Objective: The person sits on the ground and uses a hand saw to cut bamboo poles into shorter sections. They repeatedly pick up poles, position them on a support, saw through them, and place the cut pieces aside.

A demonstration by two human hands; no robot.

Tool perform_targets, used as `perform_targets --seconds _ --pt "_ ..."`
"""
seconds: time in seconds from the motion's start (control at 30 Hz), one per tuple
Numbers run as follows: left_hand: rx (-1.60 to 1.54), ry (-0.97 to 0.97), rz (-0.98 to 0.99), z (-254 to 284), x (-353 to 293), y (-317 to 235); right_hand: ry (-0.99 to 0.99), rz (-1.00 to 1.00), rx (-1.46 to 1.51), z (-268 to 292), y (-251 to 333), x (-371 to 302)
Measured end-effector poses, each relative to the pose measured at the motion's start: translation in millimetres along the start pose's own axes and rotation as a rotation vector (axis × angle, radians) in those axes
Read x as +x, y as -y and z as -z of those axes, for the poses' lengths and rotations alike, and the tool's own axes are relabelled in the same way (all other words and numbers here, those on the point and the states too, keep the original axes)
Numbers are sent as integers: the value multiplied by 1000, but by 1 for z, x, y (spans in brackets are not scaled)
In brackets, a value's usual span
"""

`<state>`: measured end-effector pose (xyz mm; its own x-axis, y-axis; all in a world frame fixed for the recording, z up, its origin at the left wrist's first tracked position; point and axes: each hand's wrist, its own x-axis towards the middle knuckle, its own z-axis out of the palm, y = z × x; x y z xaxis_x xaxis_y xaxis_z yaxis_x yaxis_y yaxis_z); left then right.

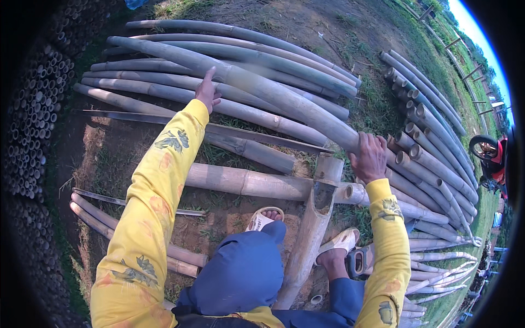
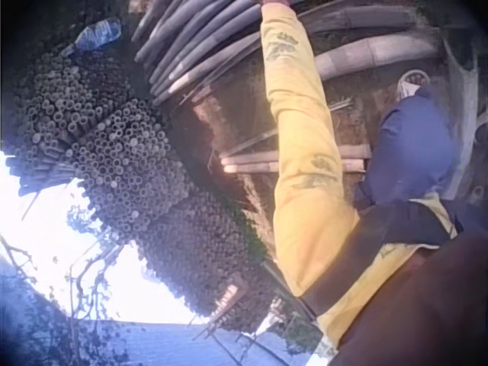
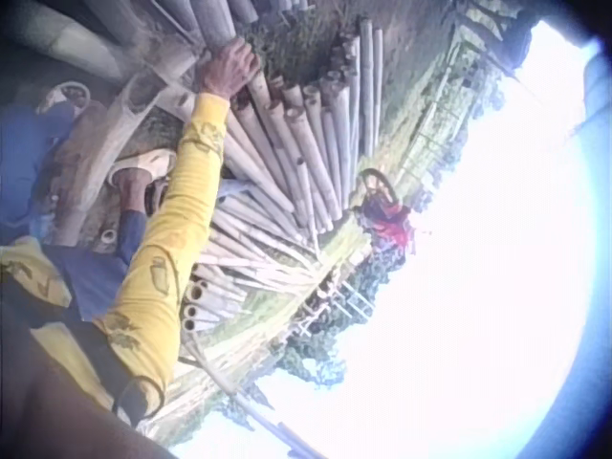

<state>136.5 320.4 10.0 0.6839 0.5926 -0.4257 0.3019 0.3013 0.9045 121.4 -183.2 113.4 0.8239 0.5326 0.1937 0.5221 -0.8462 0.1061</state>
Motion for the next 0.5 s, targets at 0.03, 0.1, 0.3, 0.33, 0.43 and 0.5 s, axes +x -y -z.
perform_targets --seconds 0.03,0.1,0.3,0.33,0.43,0.5 --pt "232 -85 -99 -12 2 14 -1 -25 -20 -17 -12 18" --pt "674 102 -545 -38 -45 33 55 -131 -96 -48 -46 39" --pt "1350 647 -955 -40 -101 81 -205 -375 -50 -78 -52 74" --pt "1401 675 -966 -44 -101 91 -229 -331 -3 -73 -52 59" --pt "1423 631 -1020 -50 -103 107 -150 -187 -10 -38 -82 -21" --pt "1244 643 -1182 -61 -119 113 -142 -211 -87 1 -117 -99"
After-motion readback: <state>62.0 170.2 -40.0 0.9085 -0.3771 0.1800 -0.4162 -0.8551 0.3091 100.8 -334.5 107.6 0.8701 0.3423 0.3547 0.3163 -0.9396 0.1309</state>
